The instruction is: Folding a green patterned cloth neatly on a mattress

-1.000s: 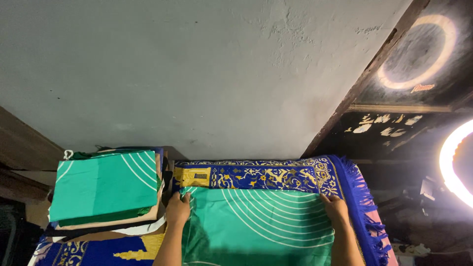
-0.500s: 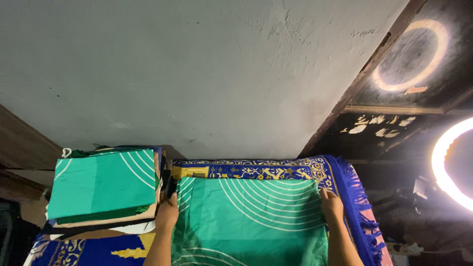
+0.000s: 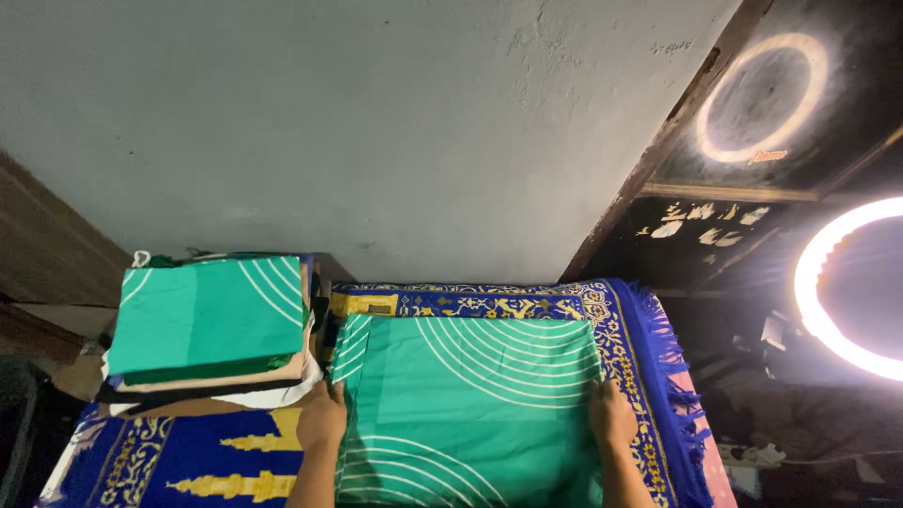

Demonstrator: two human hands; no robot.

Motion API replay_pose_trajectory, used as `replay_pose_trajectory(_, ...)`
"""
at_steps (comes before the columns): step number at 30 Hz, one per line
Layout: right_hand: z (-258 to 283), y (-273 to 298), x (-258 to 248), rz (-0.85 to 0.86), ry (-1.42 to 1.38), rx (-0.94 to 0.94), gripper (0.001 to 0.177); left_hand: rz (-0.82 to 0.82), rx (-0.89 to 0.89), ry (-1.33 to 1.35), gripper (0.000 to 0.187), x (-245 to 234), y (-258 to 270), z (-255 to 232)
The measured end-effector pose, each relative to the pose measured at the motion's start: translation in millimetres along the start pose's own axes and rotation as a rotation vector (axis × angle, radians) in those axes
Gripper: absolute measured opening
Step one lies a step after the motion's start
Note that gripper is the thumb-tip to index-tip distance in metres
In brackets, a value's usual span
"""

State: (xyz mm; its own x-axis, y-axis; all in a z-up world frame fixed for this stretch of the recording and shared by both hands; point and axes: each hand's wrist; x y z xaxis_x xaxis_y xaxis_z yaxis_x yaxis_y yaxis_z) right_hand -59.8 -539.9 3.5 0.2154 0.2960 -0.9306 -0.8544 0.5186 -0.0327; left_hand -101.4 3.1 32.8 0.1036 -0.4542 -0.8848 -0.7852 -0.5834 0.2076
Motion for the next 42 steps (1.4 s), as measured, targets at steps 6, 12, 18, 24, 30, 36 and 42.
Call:
replay_pose_trajectory(6,-23,4,-19,0.061,-0.158,0.015,0.050,-0.060,0.088,0.515,0.041,25,8,74)
replay_pose_trajectory(12,-55,9,-21,0.300,-0.110,-0.012,0.058,0.096,0.088,0.457,0.050,26,32,122)
replay_pose_trajectory(18,-74,18,-3,0.464,-0.417,0.002,0.051,0.217,0.115,0.009,0.056,-35,90,84)
replay_pose_trajectory(24,-105,8,32,0.403,-0.486,-0.012,0.042,-0.064,0.289,0.114,0.050,-22,87,92)
replay_pose_trajectory(30,-78,45,-2,0.152,-0.248,-0.075,0.047,0.199,0.070,0.255,0.047,-35,95,91)
replay_pose_trajectory(36,-61,63,-33,-0.008,-0.281,-0.114,0.042,0.086,0.199,0.167,0.049,-20,85,118)
replay_pose_trajectory(42,-63,72,-26,0.004,-0.139,-0.068,0.048,0.156,0.126,0.000,0.042,2,92,115)
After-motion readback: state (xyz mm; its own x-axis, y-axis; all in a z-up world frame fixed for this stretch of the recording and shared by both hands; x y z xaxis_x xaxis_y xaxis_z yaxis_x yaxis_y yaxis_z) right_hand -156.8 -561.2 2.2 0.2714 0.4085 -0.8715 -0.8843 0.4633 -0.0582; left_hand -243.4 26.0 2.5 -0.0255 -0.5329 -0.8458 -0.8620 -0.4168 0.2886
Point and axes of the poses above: each hand's wrist, its own y-axis away from the middle knuckle, its own x-axis out of the palm, z = x × y, and after that the axes turned 1 degree about z, right-handed
